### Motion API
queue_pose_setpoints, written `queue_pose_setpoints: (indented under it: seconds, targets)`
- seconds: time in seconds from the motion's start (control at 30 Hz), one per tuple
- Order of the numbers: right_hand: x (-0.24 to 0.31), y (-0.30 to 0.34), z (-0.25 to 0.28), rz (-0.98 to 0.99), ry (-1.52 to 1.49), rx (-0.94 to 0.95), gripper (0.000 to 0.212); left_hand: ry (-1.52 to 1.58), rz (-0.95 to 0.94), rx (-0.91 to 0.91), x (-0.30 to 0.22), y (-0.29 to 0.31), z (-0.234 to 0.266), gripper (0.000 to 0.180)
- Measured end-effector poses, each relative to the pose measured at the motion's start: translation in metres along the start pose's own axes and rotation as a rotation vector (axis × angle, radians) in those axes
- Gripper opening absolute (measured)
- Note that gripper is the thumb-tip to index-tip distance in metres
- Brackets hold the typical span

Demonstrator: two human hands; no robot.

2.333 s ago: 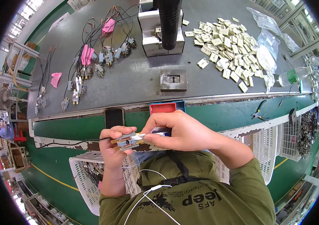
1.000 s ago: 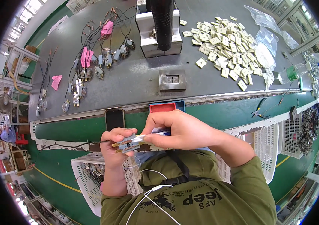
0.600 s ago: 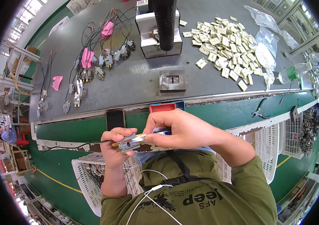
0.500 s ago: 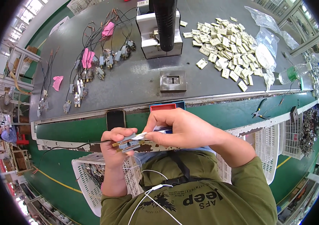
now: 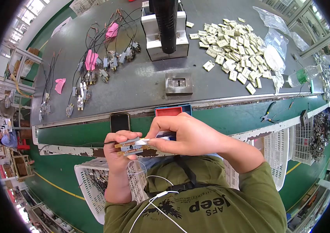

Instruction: Wiping and cleaning small electronic components using a white cloth and placing them into a collection bin.

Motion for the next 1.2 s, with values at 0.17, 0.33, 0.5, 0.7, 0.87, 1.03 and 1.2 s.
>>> queue_pose_setpoints:
  seconds: [0.17, 0.33, 0.5, 0.7, 0.87, 1.03, 1.2]
  targets:
    - [-0.0044, 0.0001, -0.0035, 0.066, 0.051, -0.067, 0.01, 0.017, -0.005, -0.009, -0.0008, -0.0023, -0.0002, 0.049]
    - [-0.0039, 0.0009, -0.0045, 0.111, 0.111, -0.104, 0.01, 0.009, 0.009, -0.001, -0.0008, -0.0017, 0.0007, 0.048]
    - [-0.0047, 0.0016, -0.0053, 0.09, 0.064, -0.093, 0.011, -0.02, 0.036, -0.076, -0.0029, -0.0025, -0.0067, 0.051]
    - [-0.0059, 0.0029, -0.0059, 0.027, -0.093, -0.1, 0.009, -0.043, 0.0, -0.056, -0.0013, -0.002, -0.0064, 0.049]
    - [0.0007, 0.0019, -0.0012, -0.081, -0.128, -0.001, 0.012, -0.07, -0.037, -0.048, 0.0006, -0.0033, -0.0035, 0.049]
    - [0.0008, 0.0021, 0.0012, -0.099, -0.136, 0.005, 0.013, -0.025, -0.036, 0.025, 0.0011, -0.003, -0.0001, 0.049]
    - [-0.0009, 0.0021, 0.0004, -0.077, -0.153, -0.025, 0.014, -0.065, -0.026, -0.062, 0.0006, -0.0037, -0.0058, 0.05]
Point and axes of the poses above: each hand's wrist, its own y-axis away from the middle knuckle, its own z-axis out of the back of the hand, x = y × z, the point moved 1 cm from there along -y, towards the middle knuckle, and after that the axes turned 7 degrees about y, right-handed, at the moved point
